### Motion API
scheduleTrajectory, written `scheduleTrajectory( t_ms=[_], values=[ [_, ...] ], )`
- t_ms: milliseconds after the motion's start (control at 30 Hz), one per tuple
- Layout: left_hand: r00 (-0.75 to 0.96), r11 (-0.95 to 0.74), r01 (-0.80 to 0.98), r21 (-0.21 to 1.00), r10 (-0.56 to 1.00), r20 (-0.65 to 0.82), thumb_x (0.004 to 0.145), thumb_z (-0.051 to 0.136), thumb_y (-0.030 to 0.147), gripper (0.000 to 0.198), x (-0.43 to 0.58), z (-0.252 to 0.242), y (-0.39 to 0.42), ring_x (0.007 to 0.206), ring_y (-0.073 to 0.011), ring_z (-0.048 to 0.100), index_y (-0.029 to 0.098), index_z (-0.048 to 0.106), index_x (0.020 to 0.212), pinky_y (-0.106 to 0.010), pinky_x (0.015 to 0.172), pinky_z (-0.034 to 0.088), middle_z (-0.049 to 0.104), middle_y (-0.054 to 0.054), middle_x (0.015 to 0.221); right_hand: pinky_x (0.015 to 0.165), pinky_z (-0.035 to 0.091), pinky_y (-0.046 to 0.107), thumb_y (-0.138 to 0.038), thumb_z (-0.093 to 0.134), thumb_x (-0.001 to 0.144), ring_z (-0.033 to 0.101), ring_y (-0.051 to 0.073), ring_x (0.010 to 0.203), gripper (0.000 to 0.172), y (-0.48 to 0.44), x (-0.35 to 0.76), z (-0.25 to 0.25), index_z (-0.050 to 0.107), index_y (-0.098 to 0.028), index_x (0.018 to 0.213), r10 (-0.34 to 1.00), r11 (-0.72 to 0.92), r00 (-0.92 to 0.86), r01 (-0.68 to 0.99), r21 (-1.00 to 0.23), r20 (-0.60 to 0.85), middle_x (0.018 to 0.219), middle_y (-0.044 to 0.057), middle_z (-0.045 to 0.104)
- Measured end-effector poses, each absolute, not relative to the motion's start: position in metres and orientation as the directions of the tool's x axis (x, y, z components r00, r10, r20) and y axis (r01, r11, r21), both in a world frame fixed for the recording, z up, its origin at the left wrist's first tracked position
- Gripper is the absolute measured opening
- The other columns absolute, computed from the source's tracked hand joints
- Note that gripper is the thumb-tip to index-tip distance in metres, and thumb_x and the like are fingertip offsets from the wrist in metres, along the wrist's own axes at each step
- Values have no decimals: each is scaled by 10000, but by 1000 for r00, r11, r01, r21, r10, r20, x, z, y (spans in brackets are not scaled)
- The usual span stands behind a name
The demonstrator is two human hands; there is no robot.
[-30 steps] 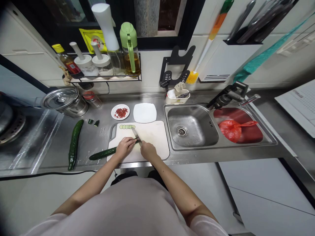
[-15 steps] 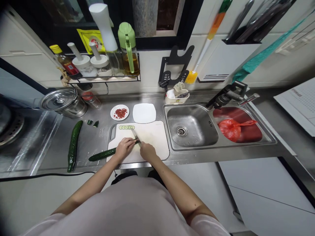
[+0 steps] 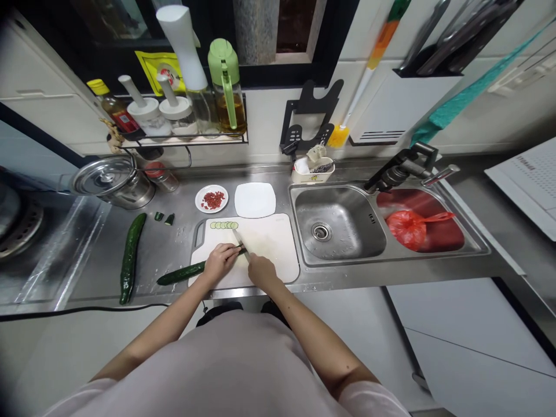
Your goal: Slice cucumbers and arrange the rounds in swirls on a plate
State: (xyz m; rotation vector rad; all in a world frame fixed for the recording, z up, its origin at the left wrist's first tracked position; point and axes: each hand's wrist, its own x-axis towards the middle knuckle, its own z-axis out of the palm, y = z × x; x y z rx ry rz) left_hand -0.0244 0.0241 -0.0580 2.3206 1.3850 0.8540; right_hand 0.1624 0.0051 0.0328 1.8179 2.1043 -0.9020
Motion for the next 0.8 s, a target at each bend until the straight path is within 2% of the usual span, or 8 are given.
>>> scheduleTrajectory(
  t_ms=[800],
  values=[
    [368,-490,696,525,871,326,951,508,298,251,-23,-56,23,929,-182,595,230,730,1048,-327,821,527,692,-69,998,733,435,304,-147,341,930,657,239,946,321,4,157,26,546,-114,1175,830,60,-202,959,-277,-520,1002,147,694]
  ],
)
